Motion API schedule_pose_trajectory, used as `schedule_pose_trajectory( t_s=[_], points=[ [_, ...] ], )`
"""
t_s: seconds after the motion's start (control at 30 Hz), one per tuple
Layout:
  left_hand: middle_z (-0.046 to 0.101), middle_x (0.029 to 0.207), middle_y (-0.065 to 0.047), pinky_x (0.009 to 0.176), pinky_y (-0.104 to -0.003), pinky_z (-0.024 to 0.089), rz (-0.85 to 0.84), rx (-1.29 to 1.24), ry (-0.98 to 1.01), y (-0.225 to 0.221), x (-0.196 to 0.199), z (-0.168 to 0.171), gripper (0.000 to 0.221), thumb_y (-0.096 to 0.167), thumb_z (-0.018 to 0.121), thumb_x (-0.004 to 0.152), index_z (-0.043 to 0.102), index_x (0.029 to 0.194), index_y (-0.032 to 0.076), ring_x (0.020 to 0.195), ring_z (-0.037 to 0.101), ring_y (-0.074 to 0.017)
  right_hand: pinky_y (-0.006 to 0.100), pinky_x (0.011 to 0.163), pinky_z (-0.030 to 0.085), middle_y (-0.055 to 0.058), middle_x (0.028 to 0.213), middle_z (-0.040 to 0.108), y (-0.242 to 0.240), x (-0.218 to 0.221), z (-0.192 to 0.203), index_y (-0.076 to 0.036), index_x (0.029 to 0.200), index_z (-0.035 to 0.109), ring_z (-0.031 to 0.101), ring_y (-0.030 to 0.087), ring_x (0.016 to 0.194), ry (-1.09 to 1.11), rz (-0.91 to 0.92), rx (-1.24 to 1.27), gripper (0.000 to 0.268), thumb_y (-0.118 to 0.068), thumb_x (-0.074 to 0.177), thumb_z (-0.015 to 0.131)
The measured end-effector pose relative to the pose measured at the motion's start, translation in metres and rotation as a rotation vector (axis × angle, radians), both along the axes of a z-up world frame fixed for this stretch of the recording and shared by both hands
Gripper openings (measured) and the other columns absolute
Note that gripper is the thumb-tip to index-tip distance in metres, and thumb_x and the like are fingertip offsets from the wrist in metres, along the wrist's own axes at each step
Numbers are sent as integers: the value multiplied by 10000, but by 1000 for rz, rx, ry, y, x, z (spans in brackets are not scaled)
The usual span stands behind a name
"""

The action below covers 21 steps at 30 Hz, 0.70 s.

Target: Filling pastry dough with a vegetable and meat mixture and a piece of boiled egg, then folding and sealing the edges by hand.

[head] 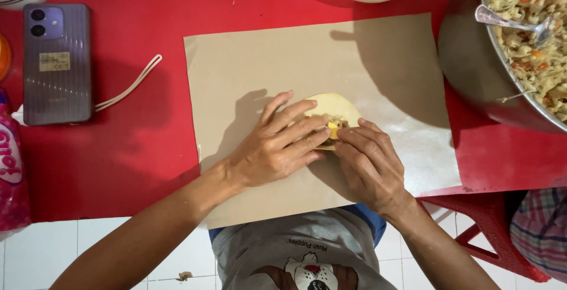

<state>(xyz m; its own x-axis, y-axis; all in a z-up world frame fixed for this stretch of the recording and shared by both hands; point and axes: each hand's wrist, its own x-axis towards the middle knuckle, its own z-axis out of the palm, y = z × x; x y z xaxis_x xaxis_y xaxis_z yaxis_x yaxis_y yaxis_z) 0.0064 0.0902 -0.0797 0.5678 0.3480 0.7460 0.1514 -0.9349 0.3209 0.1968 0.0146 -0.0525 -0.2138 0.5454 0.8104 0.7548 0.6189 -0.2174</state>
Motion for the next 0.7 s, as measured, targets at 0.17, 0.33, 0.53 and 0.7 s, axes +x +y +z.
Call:
schedule_pose_trajectory(
  t_s=[0.17,0.33,0.53,0.7],
  points=[
    [677,1236,-159,1078,-578,493,-145,-338,-161,12,8,7,310,230,677,1014,688,1249,28,1201,631,-394,522,865,618,174,942,769,0,0,0,2,854,735,732,333,800,-29,6,21,74,38,907,771],
    [590,934,-105,848,-462,494,63,-481,200,45,23,13,123,106,707,932,708,1033,35,915,564,-316,518,855,627,159,924,767,-3,-1,3,-10,838,736,727,307,781,-91,-19,17,93,56,891,774],
    [606,872,-166,760,-531,523,129,-567,393,63,49,7,175,82,787,803,674,927,35,858,641,-441,514,854,624,149,927,766,-3,3,1,-15,841,745,732,297,784,-103,-14,34,85,47,881,785],
    [623,847,-142,723,-509,534,142,-633,429,75,64,-6,123,74,779,787,667,836,63,847,669,-420,515,845,622,141,902,761,-2,3,1,-15,835,749,726,293,764,-92,-6,51,88,50,881,784]
  ],
)
